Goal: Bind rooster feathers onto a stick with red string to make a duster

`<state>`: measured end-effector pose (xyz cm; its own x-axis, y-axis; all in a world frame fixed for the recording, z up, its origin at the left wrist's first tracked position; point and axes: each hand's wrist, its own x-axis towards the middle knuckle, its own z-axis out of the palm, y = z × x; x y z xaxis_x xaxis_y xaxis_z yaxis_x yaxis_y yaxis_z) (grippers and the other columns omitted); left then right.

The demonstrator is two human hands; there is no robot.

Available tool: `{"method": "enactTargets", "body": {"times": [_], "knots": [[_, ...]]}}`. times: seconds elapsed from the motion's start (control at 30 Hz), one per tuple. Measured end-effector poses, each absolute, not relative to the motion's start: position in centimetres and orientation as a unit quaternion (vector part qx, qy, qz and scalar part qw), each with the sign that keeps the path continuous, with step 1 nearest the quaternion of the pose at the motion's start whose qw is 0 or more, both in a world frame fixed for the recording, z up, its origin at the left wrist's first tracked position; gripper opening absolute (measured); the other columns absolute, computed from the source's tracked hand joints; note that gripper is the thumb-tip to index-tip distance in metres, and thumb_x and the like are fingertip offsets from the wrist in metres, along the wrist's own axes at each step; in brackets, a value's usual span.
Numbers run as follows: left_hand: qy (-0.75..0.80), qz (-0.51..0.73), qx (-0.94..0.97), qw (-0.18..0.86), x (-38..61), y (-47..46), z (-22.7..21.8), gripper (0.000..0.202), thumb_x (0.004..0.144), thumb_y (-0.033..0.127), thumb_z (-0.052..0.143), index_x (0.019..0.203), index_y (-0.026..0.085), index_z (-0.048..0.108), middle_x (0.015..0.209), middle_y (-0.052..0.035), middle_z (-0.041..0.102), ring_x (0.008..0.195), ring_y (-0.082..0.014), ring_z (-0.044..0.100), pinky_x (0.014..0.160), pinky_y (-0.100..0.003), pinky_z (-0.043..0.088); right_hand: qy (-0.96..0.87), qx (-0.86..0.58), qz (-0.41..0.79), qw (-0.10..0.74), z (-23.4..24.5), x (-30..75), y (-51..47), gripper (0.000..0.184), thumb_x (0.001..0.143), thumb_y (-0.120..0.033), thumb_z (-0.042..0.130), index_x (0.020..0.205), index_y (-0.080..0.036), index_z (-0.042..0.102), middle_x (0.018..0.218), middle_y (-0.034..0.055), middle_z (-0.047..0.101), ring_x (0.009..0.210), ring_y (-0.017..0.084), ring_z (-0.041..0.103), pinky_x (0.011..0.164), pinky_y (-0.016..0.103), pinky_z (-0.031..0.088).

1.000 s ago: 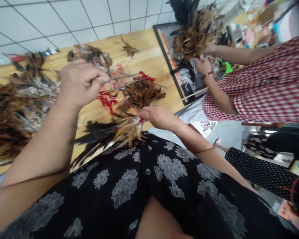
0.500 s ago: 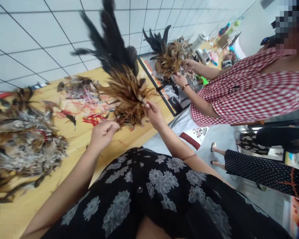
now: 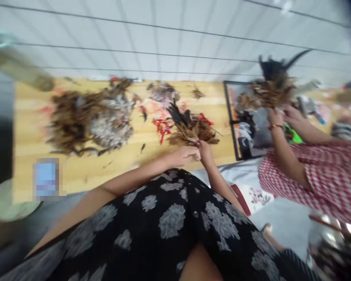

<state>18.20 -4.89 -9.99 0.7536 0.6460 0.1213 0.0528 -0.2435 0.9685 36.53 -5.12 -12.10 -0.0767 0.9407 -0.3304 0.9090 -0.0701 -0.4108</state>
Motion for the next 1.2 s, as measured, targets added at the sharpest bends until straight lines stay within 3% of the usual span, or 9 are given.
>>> {"method": "enactTargets", "body": {"times": [0.1,0.2,0.47,0.63,0.73,0.83,1.1,1.2], "knots": [[0.328,0.24,0.659,0.633,17.6,-5.3,-10.7,0.028,0.104,0.016,0.051,0.076,0.019,0.056,0.078,-0.0015,0.062,0.076,-0.0166,0.057,0.078,-0.03,0.047,-0.683,-0.689,0.24,-0.025,-13.1,36.3,-6.2,0.032,0.103,-0.015,0.043,0.102,-0.018,0.075,0.108,0.0274,0.078,0.094,0.038,0.076,0.075,0.044,0.054],[0.379,0.237,0.623,0.642,17.0,-5.9,-10.9,0.029,0.104,0.017,0.054,0.075,0.018,0.049,0.075,0.002,0.052,0.075,-0.0146,0.049,0.076,-0.028,0.039,-0.705,-0.67,0.193,-0.13,-13.7,35.4,-7.1,0.038,0.107,-0.014,0.038,0.12,-0.017,0.074,0.123,0.021,0.076,0.103,0.034,0.077,0.079,0.04,0.054],[0.454,0.268,0.636,0.564,14.2,-6.0,-11.0,0.038,0.108,0.019,0.056,0.074,0.019,0.04,0.074,0.0026,0.048,0.075,-0.0142,0.049,0.074,-0.028,0.033,-0.785,-0.554,0.136,-0.242,-14.2,32.3,-6.1,0.05,0.11,-0.01,0.025,0.13,-0.014,0.071,0.122,0.0185,0.074,0.097,0.028,0.078,0.069,0.034,0.045],[0.488,0.23,0.692,0.48,11.1,-5.9,-11.5,0.029,0.107,0.017,0.058,0.078,0.018,0.055,0.082,-0.001,0.064,0.084,-0.0177,0.06,0.077,-0.028,0.039,-0.841,-0.454,0.125,-0.267,-14.5,32.2,-5.7,0.044,0.112,-0.013,0.033,0.129,-0.019,0.073,0.124,0.0135,0.076,0.092,0.022,0.077,0.063,0.033,0.034],[0.516,0.216,0.744,0.366,9.0,-6.3,-11.6,0.025,0.108,0.02,0.061,0.084,0.019,0.067,0.091,-0.0049,0.074,0.097,-0.023,0.065,0.085,-0.032,0.044,-0.85,-0.426,0.098,-0.296,-14.2,32.6,-5.1,0.039,0.112,-0.013,0.036,0.123,-0.018,0.072,0.12,0.0114,0.075,0.096,0.023,0.079,0.062,0.033,0.031],[0.531,0.21,0.766,0.295,6.7,-7.0,-11.6,0.025,0.109,0.022,0.061,0.089,0.021,0.076,0.093,-0.0052,0.078,0.096,-0.0241,0.066,0.086,-0.035,0.045,-0.851,-0.426,0.074,-0.298,-13.2,32.5,-3.9,0.04,0.112,-0.012,0.034,0.125,-0.017,0.071,0.121,0.0114,0.074,0.1,0.024,0.08,0.063,0.034,0.031],[0.511,0.268,0.779,0.243,-0.7,-4.9,-10.1,0.031,0.112,0.031,0.058,0.091,0.022,0.079,0.095,-0.0041,0.081,0.086,-0.0203,0.065,0.087,-0.035,0.043,-0.909,-0.283,0.089,-0.292,-9.2,29.8,-1.7,0.041,0.107,-0.006,0.034,0.116,-0.018,0.073,0.113,0.011,0.076,0.099,0.025,0.08,0.065,0.033,0.033],[0.5,0.29,0.773,0.262,-1.9,-3.2,-10.2,0.033,0.112,0.031,0.058,0.087,0.022,0.078,0.091,-0.0037,0.081,0.089,-0.0198,0.068,0.093,-0.034,0.045,-0.934,-0.236,0.162,-0.213,-8.0,29.3,-1.9,0.035,0.105,-0.009,0.038,0.103,-0.017,0.072,0.1,0.0105,0.077,0.085,0.023,0.077,0.066,0.032,0.041]]}}
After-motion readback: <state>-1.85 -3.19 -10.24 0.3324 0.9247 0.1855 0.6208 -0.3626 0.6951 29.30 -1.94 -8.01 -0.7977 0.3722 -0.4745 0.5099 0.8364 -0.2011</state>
